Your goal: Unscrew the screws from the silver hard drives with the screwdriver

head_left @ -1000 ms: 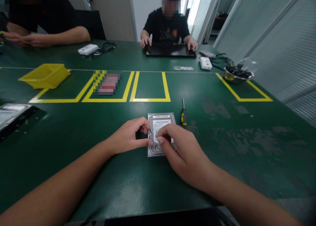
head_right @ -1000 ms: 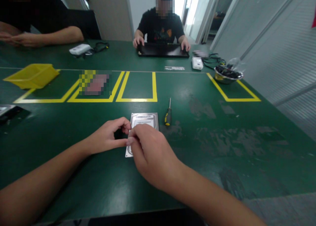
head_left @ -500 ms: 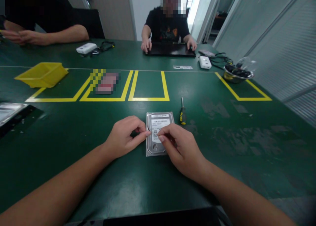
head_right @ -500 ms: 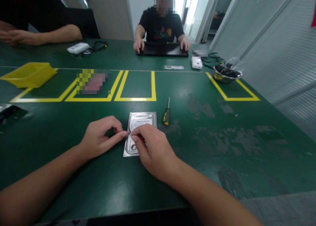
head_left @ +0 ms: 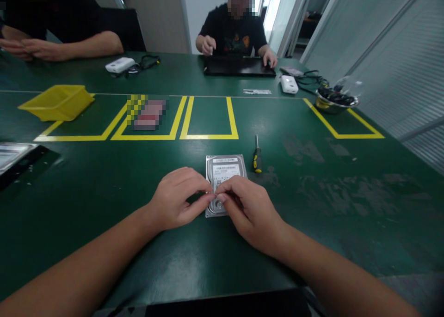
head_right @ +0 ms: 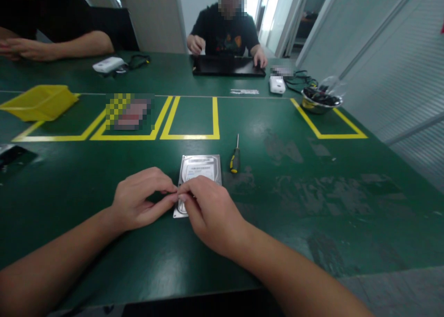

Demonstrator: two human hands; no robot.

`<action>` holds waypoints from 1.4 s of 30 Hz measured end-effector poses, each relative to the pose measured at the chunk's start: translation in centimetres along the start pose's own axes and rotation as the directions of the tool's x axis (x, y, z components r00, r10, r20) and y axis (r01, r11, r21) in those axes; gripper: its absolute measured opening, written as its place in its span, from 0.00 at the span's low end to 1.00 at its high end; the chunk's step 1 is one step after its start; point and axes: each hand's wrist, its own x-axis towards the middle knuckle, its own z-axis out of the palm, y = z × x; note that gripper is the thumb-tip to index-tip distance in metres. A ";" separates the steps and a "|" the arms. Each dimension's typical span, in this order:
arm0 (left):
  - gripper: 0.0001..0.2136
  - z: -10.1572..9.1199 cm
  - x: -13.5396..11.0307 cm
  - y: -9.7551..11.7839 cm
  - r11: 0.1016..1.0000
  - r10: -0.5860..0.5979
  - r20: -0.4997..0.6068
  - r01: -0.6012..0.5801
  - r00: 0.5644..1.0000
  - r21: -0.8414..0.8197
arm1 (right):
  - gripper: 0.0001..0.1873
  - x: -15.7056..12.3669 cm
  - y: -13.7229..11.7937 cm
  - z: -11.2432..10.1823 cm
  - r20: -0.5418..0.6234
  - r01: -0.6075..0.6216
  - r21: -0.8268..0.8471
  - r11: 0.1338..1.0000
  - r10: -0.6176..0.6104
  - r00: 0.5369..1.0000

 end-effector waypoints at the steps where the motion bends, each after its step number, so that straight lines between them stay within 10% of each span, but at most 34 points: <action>1: 0.06 0.0 -0.1 0.0 1.000 0.013 -0.011 -0.013 1.000 -0.003 | 0.04 0.0 0.1 0.0 -0.002 -0.006 -0.012 1.000 0.006 1.000; 31: 0.06 -0.2 -0.1 0.8 0.979 0.099 -0.071 -0.085 0.993 0.187 | 0.09 -0.4 -0.1 -0.1 0.059 0.029 -0.046 0.999 -0.026 0.998; 42: 0.11 -1.0 -0.4 1.0 0.943 0.120 -0.142 -0.069 0.983 0.325 | 0.19 0.0 -0.7 -0.8 0.178 -0.159 0.421 0.893 0.091 0.980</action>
